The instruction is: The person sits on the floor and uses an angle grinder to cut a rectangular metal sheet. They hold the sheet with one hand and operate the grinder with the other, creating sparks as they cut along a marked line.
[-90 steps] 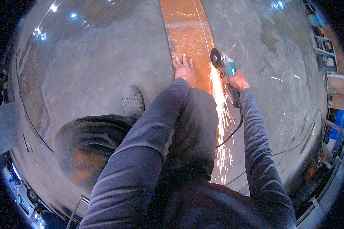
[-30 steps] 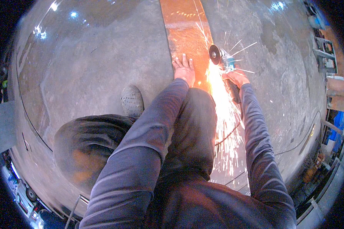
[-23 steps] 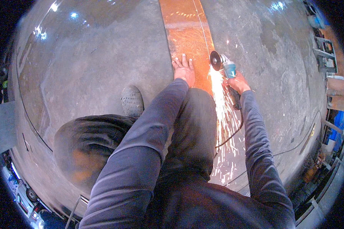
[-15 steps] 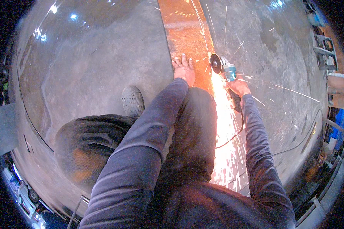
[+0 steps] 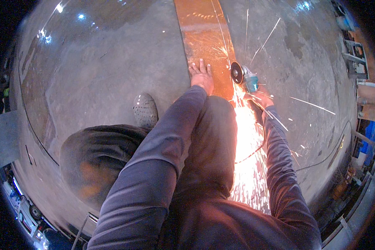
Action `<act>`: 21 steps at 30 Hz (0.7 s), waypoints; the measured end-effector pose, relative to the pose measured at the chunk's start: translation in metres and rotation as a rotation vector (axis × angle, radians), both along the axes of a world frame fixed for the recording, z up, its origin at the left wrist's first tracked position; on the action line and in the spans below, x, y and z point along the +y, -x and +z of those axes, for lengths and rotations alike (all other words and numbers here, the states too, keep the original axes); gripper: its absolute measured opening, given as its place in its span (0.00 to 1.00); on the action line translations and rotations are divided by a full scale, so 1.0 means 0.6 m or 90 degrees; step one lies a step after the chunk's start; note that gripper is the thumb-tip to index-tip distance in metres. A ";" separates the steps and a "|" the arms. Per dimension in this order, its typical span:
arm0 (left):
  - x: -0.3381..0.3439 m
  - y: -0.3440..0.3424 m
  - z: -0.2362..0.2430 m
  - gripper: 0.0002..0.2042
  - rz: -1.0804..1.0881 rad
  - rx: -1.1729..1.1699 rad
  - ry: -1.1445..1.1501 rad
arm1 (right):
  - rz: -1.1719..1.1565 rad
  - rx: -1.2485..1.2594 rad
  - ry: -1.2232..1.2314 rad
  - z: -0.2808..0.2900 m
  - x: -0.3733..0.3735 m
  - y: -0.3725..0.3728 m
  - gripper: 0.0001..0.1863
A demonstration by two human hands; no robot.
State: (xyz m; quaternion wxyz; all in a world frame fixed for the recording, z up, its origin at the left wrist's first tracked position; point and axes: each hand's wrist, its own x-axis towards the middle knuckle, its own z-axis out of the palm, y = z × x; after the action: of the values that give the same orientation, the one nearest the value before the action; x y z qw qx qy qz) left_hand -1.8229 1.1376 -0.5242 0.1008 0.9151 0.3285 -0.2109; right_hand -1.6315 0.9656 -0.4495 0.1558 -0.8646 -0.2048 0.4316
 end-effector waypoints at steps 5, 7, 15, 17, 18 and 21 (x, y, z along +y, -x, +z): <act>-0.002 -0.005 0.000 0.45 -0.004 0.000 0.010 | 0.078 -0.144 0.095 0.020 -0.005 0.020 0.46; -0.004 -0.012 -0.001 0.45 -0.004 -0.008 0.005 | 0.060 -0.136 0.064 -0.012 -0.021 0.003 0.48; -0.006 -0.002 -0.009 0.45 -0.003 -0.010 0.003 | 0.072 -0.068 0.088 0.011 0.003 0.012 0.49; -0.003 -0.004 -0.010 0.45 0.001 -0.025 0.004 | 0.053 -0.063 -0.001 -0.011 -0.010 -0.004 0.48; -0.002 -0.004 -0.011 0.45 0.004 -0.033 0.005 | 0.060 -0.061 -0.006 -0.020 -0.011 -0.010 0.48; -0.008 -0.004 0.001 0.30 0.001 -0.007 -0.013 | 0.047 -0.068 -0.018 -0.025 0.001 -0.019 0.43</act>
State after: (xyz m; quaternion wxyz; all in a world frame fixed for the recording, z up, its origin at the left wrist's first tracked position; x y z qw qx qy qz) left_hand -1.8205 1.1326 -0.5238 0.0937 0.9170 0.3306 -0.2024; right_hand -1.6203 0.9661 -0.4646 0.1406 -0.8761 -0.2507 0.3871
